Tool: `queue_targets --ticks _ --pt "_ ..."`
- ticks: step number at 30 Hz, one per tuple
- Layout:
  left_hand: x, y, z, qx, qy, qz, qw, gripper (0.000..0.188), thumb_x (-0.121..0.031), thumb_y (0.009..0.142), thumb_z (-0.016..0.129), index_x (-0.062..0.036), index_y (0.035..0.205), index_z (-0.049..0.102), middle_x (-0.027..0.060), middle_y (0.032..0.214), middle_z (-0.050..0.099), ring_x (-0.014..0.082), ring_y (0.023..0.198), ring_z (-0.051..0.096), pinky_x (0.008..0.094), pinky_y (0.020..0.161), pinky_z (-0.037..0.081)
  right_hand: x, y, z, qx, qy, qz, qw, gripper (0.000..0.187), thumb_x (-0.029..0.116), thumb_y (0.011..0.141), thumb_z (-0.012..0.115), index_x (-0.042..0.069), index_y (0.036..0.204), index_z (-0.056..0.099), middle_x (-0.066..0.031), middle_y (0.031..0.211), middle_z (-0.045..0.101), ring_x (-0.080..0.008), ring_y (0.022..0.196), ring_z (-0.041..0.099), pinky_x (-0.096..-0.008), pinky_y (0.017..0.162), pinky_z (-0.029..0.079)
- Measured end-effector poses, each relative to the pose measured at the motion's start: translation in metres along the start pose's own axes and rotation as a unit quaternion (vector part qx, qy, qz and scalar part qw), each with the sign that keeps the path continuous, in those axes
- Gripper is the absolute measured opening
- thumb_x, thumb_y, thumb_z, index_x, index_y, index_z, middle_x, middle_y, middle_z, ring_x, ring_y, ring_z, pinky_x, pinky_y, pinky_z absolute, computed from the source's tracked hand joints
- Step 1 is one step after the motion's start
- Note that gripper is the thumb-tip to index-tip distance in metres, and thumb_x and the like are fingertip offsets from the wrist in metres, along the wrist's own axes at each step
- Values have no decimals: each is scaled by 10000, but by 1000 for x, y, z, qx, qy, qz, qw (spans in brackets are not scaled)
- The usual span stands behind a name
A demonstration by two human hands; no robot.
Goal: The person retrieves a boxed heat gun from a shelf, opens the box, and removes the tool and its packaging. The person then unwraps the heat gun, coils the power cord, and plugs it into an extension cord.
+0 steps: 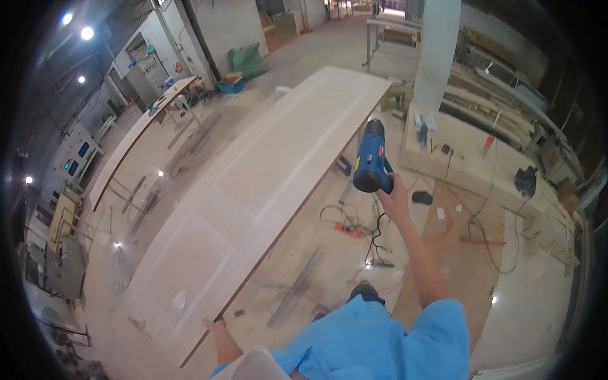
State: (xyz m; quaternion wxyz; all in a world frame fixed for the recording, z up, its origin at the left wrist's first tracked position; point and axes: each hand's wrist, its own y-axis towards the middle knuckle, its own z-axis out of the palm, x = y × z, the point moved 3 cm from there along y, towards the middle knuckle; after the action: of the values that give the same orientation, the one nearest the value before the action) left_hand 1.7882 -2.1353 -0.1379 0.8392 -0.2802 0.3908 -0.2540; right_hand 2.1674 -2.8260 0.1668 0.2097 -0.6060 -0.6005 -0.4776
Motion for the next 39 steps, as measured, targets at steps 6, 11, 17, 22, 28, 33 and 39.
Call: queue_targets --ticks 6,11,17,22,28,33,39 --pt "28 -41 -47 -72 -20 -92 993 654 -610 1023 436 -110 1439 505 133 1426 580 372 1257 578 569 1001 506 -39 -135 11 125 -40 73 989 536 131 771 762 -13 1245 554 -235 1092 664 -374 1022 667 -434 901 514" --pt "50 -89 -92 -104 -2 -146 984 653 -636 1009 429 -159 1449 500 96 1443 565 357 1319 515 580 1044 434 -54 -248 13 200 -52 106 973 577 112 762 806 10 1268 550 -238 1167 641 -395 1106 637 -446 951 500" --pt "64 -126 -59 38 66 -186 980 806 -656 968 503 -98 1537 378 154 1567 415 363 1431 398 561 1174 315 -42 -311 26 288 -63 -5 956 563 132 748 816 51 1240 554 -216 1138 609 -401 1090 620 -460 943 498" --pt "84 -267 -79 301 329 -335 830 1021 -714 951 490 74 1551 243 273 1565 373 406 1439 405 535 1163 378 -21 -357 23 339 -21 -204 918 487 102 712 786 26 1129 546 -204 1080 591 -422 1024 578 -494 880 468" --pt "97 -408 -127 305 541 -115 775 590 -306 881 775 39 1270 494 115 1060 636 199 911 645 383 830 563 18 -463 11 480 -28 -286 829 484 113 698 800 7 1097 546 -200 1098 601 -404 1057 585 -494 925 477" --pt "63 -446 -197 168 527 -14 833 596 -206 754 850 14 1173 487 117 986 627 177 793 657 327 700 575 21 -528 -4 590 -28 -214 778 518 137 708 823 3 1125 545 -204 1106 601 -399 1071 585 -492 932 477" --pt "13 -451 -258 93 475 36 874 637 -227 737 864 32 1160 464 139 989 625 198 789 666 347 694 586 41 -588 12 656 0 -210 725 512 129 718 821 5 1140 559 -202 1095 613 -388 1083 592 -491 939 460"
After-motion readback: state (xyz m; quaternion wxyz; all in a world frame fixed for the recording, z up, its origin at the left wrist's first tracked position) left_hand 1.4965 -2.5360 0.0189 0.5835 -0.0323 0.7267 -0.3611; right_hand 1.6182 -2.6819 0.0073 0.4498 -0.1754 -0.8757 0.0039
